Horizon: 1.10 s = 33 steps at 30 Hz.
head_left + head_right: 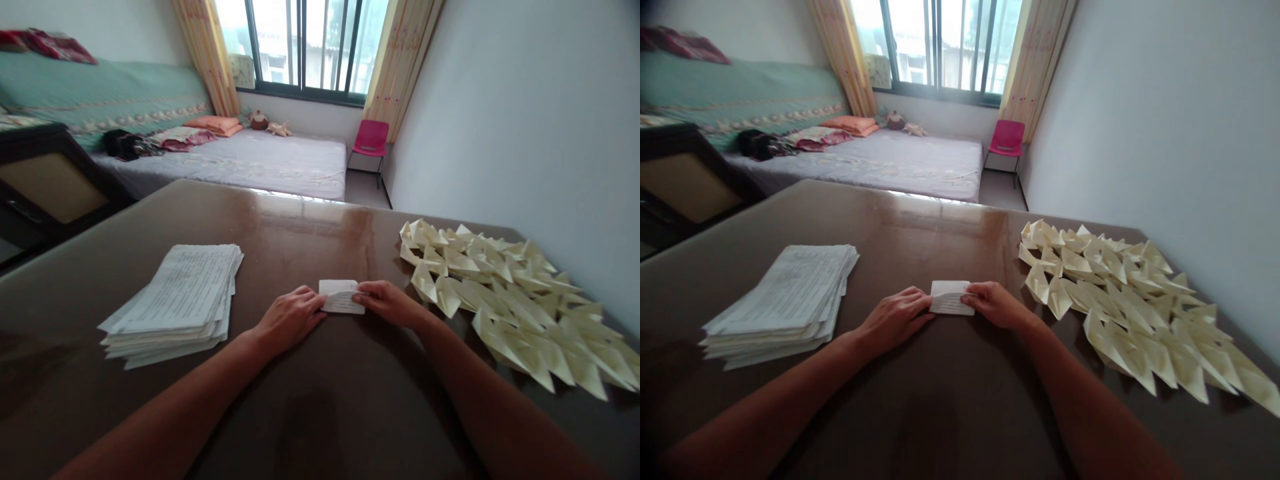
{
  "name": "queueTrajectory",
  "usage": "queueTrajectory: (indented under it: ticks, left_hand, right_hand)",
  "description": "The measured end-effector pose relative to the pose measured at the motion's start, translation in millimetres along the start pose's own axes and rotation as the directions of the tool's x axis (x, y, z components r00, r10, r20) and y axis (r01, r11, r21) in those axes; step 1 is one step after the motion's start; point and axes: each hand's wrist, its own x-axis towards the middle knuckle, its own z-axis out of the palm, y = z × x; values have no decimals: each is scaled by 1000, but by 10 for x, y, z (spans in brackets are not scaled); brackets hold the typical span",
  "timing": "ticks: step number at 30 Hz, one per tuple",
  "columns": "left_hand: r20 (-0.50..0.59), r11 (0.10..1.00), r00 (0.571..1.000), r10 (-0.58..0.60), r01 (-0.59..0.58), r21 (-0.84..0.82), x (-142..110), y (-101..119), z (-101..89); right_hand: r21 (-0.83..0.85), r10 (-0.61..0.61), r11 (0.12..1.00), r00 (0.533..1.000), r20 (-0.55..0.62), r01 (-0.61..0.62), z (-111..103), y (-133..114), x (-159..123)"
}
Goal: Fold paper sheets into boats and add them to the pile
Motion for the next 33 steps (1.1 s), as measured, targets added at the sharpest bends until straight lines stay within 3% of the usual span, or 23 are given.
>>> queueTrajectory:
  ticks: [4, 9, 26, 33]
  left_hand:
    - [-49, 983, 987, -150, 144, -117, -4, -4, 66]
    - [-59, 996, 994, -87, 86, -17, -16, 1, 128]
    - [-1, 966, 998, -61, 59, 252, -9, 101, 46]
    - [-60, 961, 992, 111, -92, 262, -20, 109, 138]
  right_hand:
    - [-90, 69, 992, 970, -234, -92, 163, 47, 66]
    - [-313, 48, 930, 910, -411, -190, 293, 40, 122]
    - [-415, -53, 896, 891, -451, -157, 375, 153, 217]
    - [-412, -49, 898, 895, -443, -155, 388, 224, 236]
